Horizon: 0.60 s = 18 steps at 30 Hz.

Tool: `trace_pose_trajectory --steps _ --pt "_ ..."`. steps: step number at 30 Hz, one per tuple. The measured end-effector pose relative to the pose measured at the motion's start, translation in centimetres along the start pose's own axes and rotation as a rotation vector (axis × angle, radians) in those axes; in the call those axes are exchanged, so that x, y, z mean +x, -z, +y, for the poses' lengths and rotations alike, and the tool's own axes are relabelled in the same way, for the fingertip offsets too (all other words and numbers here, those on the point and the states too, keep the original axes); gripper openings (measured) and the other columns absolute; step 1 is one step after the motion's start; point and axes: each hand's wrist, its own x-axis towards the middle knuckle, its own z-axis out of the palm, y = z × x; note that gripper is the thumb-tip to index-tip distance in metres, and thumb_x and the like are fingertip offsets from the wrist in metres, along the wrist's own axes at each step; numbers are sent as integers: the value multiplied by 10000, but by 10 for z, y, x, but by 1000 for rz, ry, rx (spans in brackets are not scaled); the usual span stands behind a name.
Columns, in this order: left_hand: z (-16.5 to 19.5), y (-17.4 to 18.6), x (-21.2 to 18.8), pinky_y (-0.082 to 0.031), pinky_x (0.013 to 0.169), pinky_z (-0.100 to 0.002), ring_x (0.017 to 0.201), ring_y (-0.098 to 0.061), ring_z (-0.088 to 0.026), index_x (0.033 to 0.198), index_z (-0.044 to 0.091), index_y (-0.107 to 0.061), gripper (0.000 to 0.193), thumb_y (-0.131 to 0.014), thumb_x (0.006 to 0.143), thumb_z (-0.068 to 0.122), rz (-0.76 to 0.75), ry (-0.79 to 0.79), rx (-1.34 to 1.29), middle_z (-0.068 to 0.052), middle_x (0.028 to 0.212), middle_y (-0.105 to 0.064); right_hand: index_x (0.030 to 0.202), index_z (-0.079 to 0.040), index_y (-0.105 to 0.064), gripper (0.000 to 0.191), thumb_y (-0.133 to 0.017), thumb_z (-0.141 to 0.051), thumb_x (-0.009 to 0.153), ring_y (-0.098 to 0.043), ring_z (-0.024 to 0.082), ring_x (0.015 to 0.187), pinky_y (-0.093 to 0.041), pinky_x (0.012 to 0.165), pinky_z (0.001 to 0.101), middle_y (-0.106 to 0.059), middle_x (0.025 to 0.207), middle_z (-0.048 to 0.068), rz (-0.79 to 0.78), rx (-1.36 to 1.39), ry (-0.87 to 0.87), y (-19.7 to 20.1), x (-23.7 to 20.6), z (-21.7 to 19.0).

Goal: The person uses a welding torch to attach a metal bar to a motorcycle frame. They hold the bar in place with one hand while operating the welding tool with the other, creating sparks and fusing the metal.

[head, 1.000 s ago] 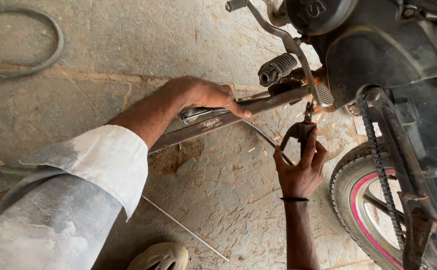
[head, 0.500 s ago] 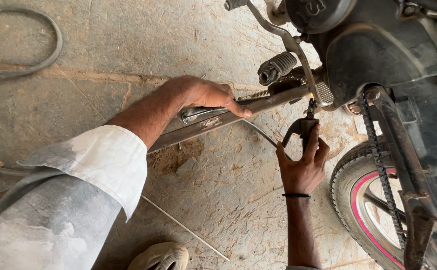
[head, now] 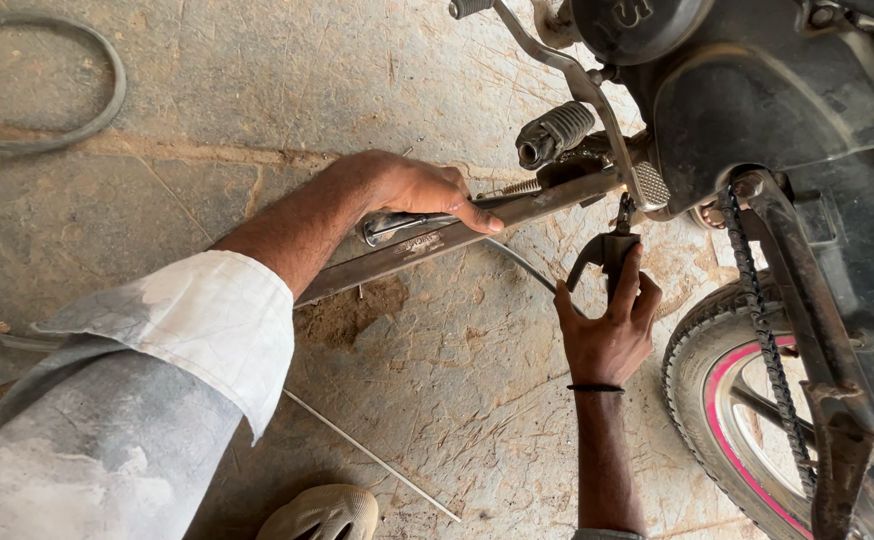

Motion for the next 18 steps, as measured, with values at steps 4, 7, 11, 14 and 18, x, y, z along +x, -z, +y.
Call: trace_pose_trajectory --steps 4,7,11,14,18 --pt "0 1 -1 -222 1196 -744 1548 -232 -411 1547 95 -363 1171 -608 670 831 -11 -2 -15 -215 1648 -284 1641 -105 -353 1087 -935 -389 768 -705 304 1044 -670 738 413 -580 1260 178 34 56 46 -2 4 6" --pt "-1 0 0 -221 1193 -748 1549 -227 -414 1546 95 -366 1171 -609 669 832 -3 -2 -9 -210 1653 -279 1660 -83 -304 1081 -898 -399 815 -710 285 959 -670 685 392 -600 1236 196 -7 132 -24 -5 6 8" --pt "-2 0 4 -226 1191 -752 1545 -246 -419 1547 89 -376 1183 -628 653 823 -7 -8 -19 -217 1645 -309 1633 -128 -380 1062 -934 -442 783 -709 295 963 -668 696 385 -607 1190 182 134 -265 172 -10 7 6" --pt "-1 1 6 -195 1202 -736 1551 -211 -426 1541 45 -383 1187 -638 680 821 -26 -52 7 -221 1660 -262 1585 -185 -382 1084 -932 -456 691 -709 256 930 -659 697 389 -617 1205 141 220 -482 227 -8 9 4" --pt "0 1 4 -204 1200 -730 1551 -201 -416 1525 34 -411 1167 -628 682 812 -30 -42 4 -188 1655 -279 1583 -117 -406 1011 -914 -368 746 -686 267 894 -646 639 375 -622 1237 190 1 96 4 -3 13 9"
